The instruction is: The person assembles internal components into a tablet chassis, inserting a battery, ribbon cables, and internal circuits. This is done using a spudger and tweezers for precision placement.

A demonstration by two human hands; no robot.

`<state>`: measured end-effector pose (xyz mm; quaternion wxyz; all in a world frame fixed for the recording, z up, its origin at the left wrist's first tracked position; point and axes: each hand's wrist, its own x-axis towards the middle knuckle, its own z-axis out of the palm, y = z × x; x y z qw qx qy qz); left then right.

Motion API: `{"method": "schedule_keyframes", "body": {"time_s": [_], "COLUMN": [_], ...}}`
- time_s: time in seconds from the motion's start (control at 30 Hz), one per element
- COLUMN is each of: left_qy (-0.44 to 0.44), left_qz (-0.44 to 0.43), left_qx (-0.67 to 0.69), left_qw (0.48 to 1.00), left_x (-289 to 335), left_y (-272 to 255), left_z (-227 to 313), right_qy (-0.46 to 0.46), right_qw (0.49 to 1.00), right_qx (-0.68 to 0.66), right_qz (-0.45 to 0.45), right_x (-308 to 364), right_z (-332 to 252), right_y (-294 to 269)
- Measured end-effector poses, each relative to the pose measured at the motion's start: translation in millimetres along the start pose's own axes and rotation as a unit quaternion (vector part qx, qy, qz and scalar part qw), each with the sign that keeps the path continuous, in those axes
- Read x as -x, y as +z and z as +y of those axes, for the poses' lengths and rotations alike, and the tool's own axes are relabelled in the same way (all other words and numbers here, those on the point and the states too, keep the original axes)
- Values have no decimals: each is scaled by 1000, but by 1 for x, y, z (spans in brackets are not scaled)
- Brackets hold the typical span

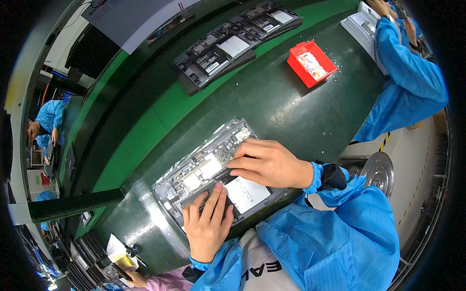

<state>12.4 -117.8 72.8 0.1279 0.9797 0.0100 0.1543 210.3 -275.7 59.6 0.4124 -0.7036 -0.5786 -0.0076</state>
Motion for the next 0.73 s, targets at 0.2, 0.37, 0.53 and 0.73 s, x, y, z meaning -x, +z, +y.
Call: {"method": "schedule_keyframes", "body": {"time_s": [0.2, 0.37, 0.53, 0.73], "left_qy": [0, 3, 2, -9], "left_qz": [2, 0, 2, 2], "left_qx": [6, 8, 7, 16], "left_qw": [1000, 1000, 1000, 1000], "left_x": [1, 1, 3, 3], "left_y": [2, 3, 2, 2], "left_z": [-1, -3, -4, -4], "right_qy": [-12, -20, -24, -24], "right_qw": [1000, 1000, 1000, 999], "right_qx": [6, 13, 8, 7], "right_qz": [1, 16, 17, 19], "right_x": [2, 3, 2, 2], "right_z": [1, 2, 2, 1], "right_y": [1, 5, 6, 7]}}
